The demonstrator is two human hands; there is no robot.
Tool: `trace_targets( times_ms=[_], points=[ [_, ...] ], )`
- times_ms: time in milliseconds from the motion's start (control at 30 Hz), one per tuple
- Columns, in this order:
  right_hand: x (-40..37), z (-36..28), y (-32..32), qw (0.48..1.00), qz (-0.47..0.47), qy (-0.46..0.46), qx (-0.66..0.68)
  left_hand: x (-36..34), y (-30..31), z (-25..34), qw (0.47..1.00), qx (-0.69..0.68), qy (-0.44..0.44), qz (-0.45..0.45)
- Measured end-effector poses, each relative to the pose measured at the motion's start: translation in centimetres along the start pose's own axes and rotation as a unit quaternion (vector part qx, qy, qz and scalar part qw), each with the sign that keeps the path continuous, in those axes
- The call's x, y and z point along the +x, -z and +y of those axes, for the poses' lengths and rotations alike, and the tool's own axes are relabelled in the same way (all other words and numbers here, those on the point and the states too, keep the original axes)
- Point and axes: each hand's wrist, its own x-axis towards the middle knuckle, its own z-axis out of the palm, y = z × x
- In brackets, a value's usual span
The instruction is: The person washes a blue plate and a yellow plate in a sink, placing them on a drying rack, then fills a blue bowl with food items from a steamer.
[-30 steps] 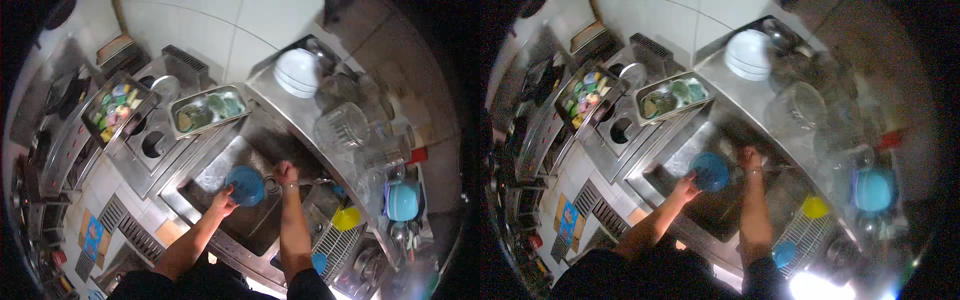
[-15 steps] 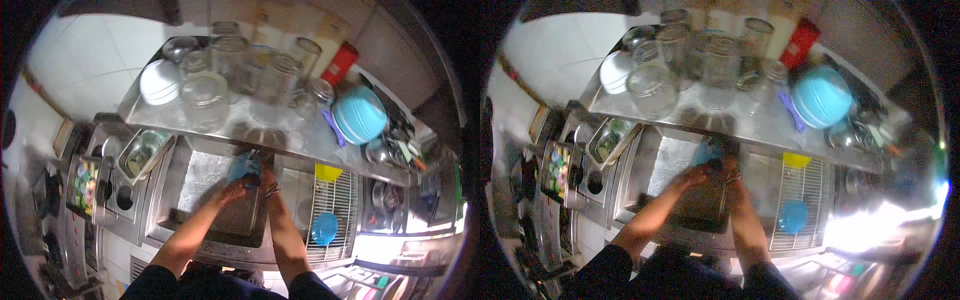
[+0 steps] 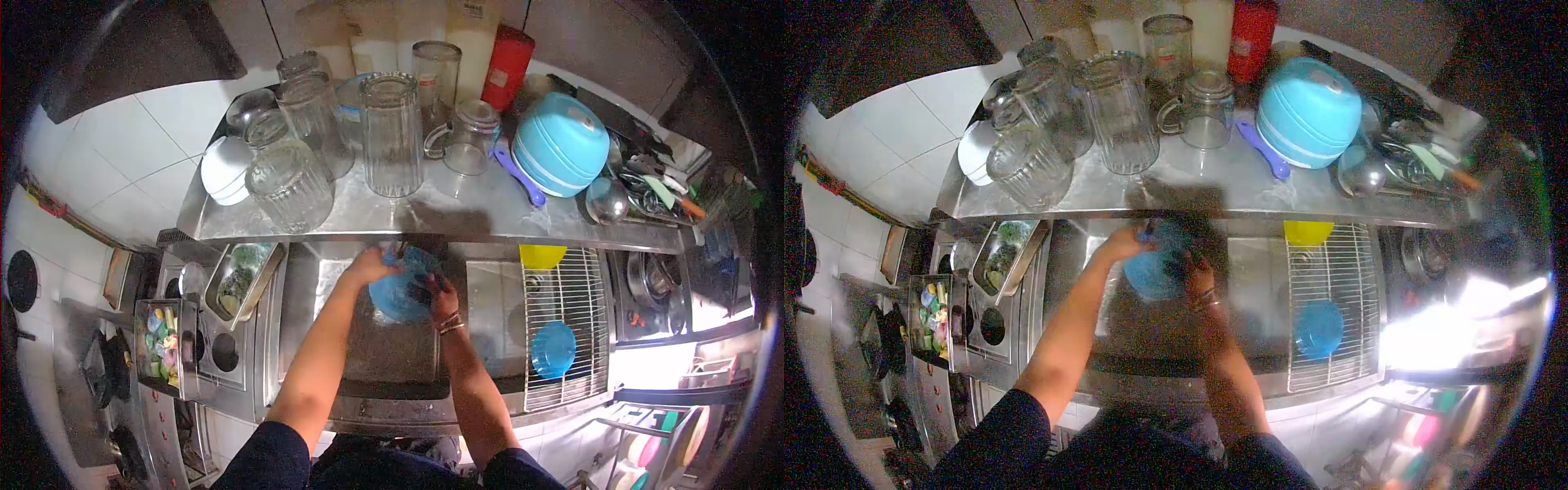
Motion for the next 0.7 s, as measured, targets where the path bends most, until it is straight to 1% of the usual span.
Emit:
trace_targets(
  times_ms=[33,67,100,133,167,233,300,333,367,400,433,467,500,533,567,600,633,667,700],
  points=[
    [0.5,0.2,-0.4,0.999,-0.040,0.014,-0.015,-0.8,-0.8,-2.3,0.979,-0.155,0.091,-0.093],
    [0.9,0.1,-1.0,0.996,-0.080,0.029,-0.028,-2.0,-1.5,-3.8,0.918,-0.304,0.179,-0.181],
    [0.3,-2.3,-2.9,0.987,-0.076,0.027,-0.142,-3.9,-1.6,-4.1,0.918,-0.303,0.184,-0.176],
    [-0.4,-5.0,-4.9,0.964,-0.074,0.025,-0.254,-6.0,-1.3,-3.9,0.862,-0.437,0.218,-0.136],
    [0.0,-5.5,-6.5,0.944,-0.071,0.041,-0.319,-8.1,-0.7,-3.7,0.785,-0.562,0.246,-0.087],
    [1.8,-3.7,-7.9,0.934,-0.083,0.097,-0.333,-11.1,0.7,-1.0,0.804,-0.497,0.327,0.019],
    [4.8,-1.8,-9.4,0.939,-0.124,0.133,-0.294,-13.0,-4.4,-5.4,0.819,-0.486,0.289,0.099],
    [6.4,-1.1,-10.2,0.953,-0.156,0.121,-0.231,-13.7,-6.2,-5.5,0.804,-0.483,0.319,0.138],
    [8.2,-0.1,-10.5,0.969,-0.197,0.080,-0.127,-14.2,-8.0,-5.7,0.786,-0.479,0.347,0.177],
    [10.3,0.8,-10.7,0.968,-0.247,0.007,0.036,-15.9,-9.0,-6.4,0.810,-0.496,0.295,0.108],
    [13.1,2.1,-10.5,0.918,-0.311,-0.087,0.232,-15.7,-10.8,-6.8,0.769,-0.557,0.304,0.076],
    [15.9,3.4,-10.2,0.829,-0.373,-0.182,0.376,-15.5,-12.5,-7.3,0.724,-0.611,0.316,0.044],
    [18.6,4.5,-9.9,0.734,-0.428,-0.259,0.459,-14.2,-14.6,-7.7,0.600,-0.701,0.383,0.051],
    [19.6,5.1,-9.5,0.749,-0.345,-0.343,0.450,-14.4,-14.4,-6.5,0.593,-0.705,0.383,0.064],
    [19.0,4.2,-10.1,0.745,-0.351,-0.352,0.445,-14.7,-13.5,-4.5,0.596,-0.714,0.355,0.094],
    [18.3,2.5,-10.8,0.797,-0.347,-0.318,0.379,-14.3,-13.3,-3.8,0.597,-0.718,0.341,0.110],
    [16.3,0.1,-11.7,0.876,-0.344,-0.238,0.241,-13.9,-13.1,-3.2,0.598,-0.721,0.326,0.126],
    [13.9,-2.2,-12.3,0.926,-0.340,-0.150,0.069,-12.8,-13.4,-3.2,0.583,-0.724,0.338,0.147],
    [11.6,-4.2,-12.6,0.934,-0.341,-0.071,-0.085,-11.8,-13.7,-3.1,0.570,-0.726,0.348,0.166]
  ],
)
